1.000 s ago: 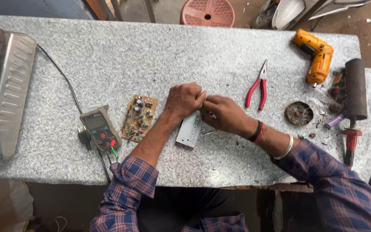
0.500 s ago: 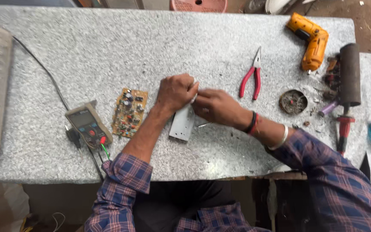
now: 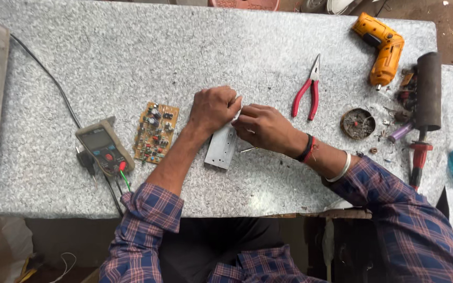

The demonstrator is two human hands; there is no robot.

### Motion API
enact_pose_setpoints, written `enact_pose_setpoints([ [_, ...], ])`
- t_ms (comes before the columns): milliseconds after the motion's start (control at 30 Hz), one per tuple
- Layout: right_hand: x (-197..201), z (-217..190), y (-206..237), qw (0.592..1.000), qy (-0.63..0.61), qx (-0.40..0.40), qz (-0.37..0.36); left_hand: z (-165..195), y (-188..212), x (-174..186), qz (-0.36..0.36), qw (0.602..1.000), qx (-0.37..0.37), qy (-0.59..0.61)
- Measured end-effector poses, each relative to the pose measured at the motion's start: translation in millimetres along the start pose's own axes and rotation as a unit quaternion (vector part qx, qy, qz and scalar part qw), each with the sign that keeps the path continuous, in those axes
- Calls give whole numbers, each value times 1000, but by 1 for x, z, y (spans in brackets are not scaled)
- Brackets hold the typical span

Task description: The person repeatedly picks up small black electronic components and inserts them into holes on a white rectangular board. They use a yellow screwdriver to press and adjust the components into place. The person handles the components one at a time, rotating the board as needed to access different holes.

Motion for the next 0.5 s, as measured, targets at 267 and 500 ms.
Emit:
enact_pose_setpoints([
  [267, 2, 2, -4, 1000, 27, -15, 2, 0, -2, 1, -23, 1000, 13, -2],
  [500, 10, -7, -8, 1000, -9, -19, -5, -3, -1, -3, 23, 1000, 10, 9],
])
Point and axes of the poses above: each hand's wrist, its own y-axis away from the middle knuckle, its own x-axis out of the back of the hand, z = x × y, the point moved 5 cm from there along -y, towards the middle knuckle, and after that the axes turned 14 degrees about x, right-handed, at the moved point
